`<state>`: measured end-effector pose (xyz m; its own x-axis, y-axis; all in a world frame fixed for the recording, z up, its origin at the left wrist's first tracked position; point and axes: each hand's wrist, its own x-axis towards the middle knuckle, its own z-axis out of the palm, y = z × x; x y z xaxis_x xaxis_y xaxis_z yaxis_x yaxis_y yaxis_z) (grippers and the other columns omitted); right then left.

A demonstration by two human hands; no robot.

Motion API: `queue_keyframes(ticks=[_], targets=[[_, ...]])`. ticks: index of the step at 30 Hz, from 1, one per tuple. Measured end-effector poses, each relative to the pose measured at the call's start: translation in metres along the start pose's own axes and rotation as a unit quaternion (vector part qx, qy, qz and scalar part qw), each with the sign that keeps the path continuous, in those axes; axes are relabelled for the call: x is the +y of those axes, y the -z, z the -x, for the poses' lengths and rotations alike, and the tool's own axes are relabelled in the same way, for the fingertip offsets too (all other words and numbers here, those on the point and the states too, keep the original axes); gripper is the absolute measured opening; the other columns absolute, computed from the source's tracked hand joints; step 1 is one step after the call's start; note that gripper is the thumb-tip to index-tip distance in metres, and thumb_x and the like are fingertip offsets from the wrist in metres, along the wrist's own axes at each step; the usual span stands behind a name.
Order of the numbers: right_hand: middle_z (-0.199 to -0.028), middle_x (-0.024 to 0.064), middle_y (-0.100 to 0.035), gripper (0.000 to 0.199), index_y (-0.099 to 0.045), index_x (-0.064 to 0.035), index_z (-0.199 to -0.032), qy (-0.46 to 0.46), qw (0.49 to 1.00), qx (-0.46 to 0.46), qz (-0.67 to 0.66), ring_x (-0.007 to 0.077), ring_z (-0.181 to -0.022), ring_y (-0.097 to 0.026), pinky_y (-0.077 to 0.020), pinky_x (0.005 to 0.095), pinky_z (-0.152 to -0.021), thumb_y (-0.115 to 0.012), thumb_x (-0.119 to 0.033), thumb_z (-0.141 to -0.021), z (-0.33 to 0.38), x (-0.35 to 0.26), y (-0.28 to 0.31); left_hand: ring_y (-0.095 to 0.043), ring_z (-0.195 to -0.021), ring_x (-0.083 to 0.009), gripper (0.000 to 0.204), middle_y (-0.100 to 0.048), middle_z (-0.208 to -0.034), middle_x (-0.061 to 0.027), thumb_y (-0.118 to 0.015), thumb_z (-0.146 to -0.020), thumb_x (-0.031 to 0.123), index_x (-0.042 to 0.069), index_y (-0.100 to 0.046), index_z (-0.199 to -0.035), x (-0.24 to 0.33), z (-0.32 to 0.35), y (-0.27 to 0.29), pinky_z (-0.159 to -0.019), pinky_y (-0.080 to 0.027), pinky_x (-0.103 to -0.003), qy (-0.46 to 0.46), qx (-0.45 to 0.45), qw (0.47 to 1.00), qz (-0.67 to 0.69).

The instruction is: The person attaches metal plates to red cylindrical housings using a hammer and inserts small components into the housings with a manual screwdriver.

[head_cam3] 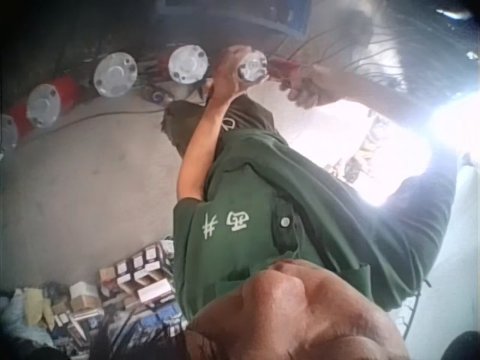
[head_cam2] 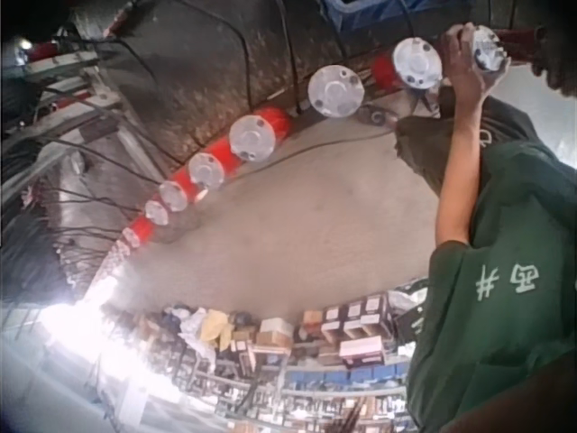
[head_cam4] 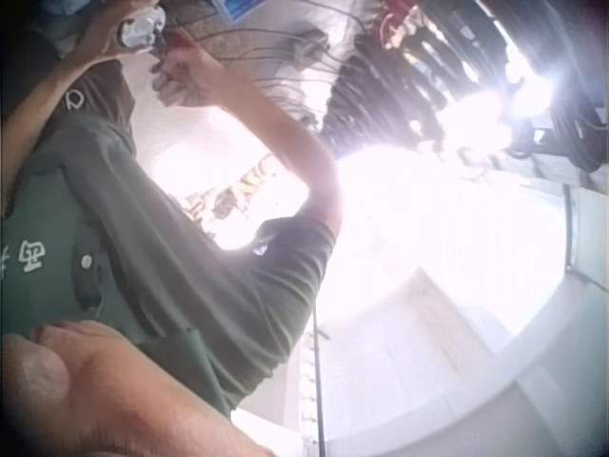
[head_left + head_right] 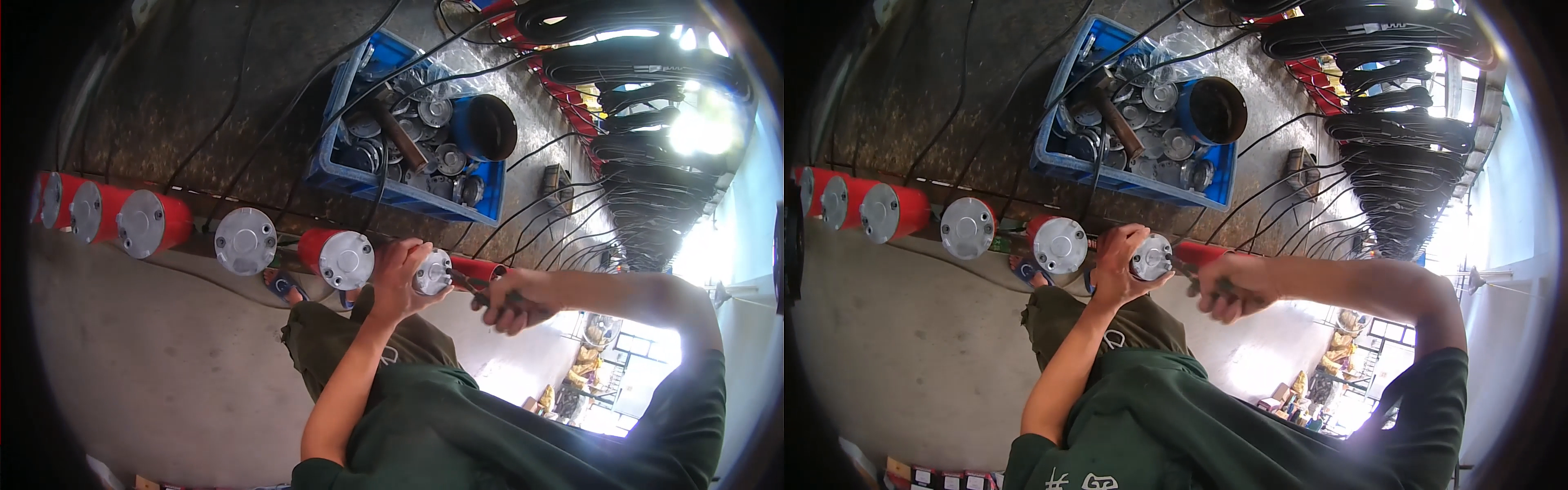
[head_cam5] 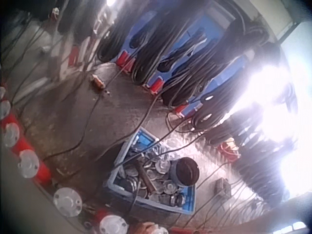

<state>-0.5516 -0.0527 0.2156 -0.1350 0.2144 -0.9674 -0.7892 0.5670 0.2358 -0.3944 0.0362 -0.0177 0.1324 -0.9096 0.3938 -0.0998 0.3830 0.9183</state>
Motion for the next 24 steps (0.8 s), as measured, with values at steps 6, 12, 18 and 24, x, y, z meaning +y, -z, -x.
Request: queue_keyframes(ticks=[6,12,18,24], targets=[[-0.095,0.0061,-0.055,0.048,-0.054,-0.0072,-0.131,-0.043,0.997,0.016,0.06,0.0143,-0.074,-0.054,-0.0462,0.0265,-0.058,-0.07,-0.006,-0.086,-0.003,-0.011,-0.006,-0.065,-0.112,-0.0339,0.082,-0.066,-0.125,-0.0105,-0.103,-0.057,0.023,0.012,-0.068,-0.131,0.004,0.0,0.001,-0.095,-0.056,-0.044,0.017,0.02,1.0,0.015],[-0.099,0.0103,-0.058,0.04,-0.051,-0.0049,-0.123,-0.047,0.974,0.044,0.216,0.0181,-0.081,-0.062,-0.0488,0.0307,-0.058,-0.069,-0.006,-0.087,-0.009,-0.01,-0.007,-0.064,-0.112,-0.0346,0.084,-0.065,-0.125,-0.0106,-0.102,-0.057,0.021,0.013,-0.067,-0.133,0.006,-0.002,0.003,-0.095,-0.057,-0.043,0.023,0.026,0.999,0.017],[-0.08,0.0014,-0.05,0.024,-0.059,-0.0092,-0.105,-0.004,0.972,0.108,0.21,0.0131,-0.068,-0.058,-0.0452,0.0273,-0.052,-0.071,-0.003,-0.085,-0.009,-0.003,-0.009,-0.065,-0.112,-0.0339,0.085,-0.065,-0.125,-0.0095,-0.102,-0.058,0.022,0.014,-0.066,-0.134,0.007,0.001,0.004,-0.095,-0.057,-0.043,0.032,0.029,0.999,0.014],[-0.078,-0.0048,-0.04,0.02,-0.052,-0.0102,-0.094,0.029,0.793,-0.18,-0.581,0.0038,-0.057,-0.034,-0.0269,0.0216,-0.045,-0.07,-0.019,-0.091,-0.009,-0.008,-0.039,-0.065,-0.112,-0.0338,0.086,-0.065,-0.125,-0.0095,-0.103,-0.058,0.023,0.012,-0.065,-0.134,0.004,0.001,-0.001,-0.095,-0.056,-0.044,0.021,0.033,0.999,0.02]])
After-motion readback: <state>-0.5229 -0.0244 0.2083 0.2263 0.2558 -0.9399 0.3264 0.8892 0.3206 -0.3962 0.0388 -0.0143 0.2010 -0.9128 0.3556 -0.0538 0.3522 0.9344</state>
